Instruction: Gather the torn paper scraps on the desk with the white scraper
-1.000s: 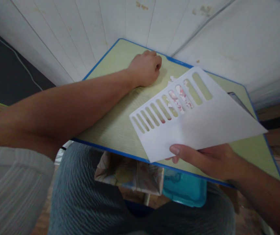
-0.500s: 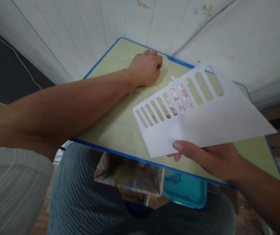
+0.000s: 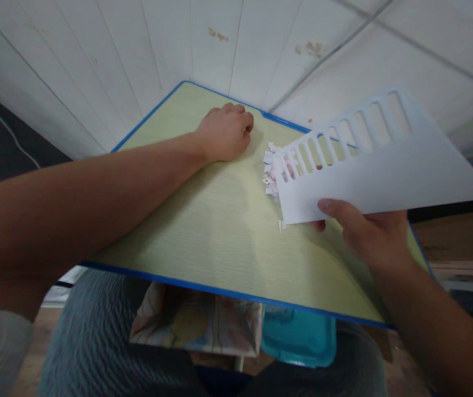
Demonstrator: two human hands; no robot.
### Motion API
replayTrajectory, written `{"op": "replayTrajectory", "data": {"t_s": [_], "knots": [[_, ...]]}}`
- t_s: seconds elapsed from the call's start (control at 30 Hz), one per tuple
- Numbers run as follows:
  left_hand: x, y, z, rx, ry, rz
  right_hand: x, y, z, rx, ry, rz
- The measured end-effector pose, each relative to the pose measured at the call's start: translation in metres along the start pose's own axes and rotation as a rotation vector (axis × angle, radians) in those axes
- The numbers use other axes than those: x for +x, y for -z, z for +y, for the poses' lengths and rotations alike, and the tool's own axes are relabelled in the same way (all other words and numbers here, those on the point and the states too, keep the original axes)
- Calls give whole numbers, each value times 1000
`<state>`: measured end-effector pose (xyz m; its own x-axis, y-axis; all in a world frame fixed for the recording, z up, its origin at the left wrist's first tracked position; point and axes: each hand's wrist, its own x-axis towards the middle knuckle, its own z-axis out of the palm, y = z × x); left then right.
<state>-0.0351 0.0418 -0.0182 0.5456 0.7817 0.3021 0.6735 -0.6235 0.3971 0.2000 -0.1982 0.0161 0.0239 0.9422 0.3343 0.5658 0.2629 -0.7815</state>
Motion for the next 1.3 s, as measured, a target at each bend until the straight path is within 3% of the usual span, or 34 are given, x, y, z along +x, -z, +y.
{"op": "replayTrajectory", "data": {"t_s": [0.17, 0.33, 0.5, 0.73, 1.1, 1.3], "knots": [[-2, 5, 7, 119, -12, -11, -3, -7, -7, -5, -5, -28], [-3, 6, 8, 95, -3, -12, -3, -9, -5, 15, -32, -110], [-3, 5, 7, 107, -8, -8, 0, -9, -7, 45, -53, -49], [0, 0, 0, 70, -35, 18, -1, -10, -6, -11, -8, -86], [-3, 8, 8, 175, 2, -55, 3, -16, -8, 85, -74, -54], [-2, 4, 6, 184, -20, -16, 2, -16, -1, 45, -41, -33]]}}
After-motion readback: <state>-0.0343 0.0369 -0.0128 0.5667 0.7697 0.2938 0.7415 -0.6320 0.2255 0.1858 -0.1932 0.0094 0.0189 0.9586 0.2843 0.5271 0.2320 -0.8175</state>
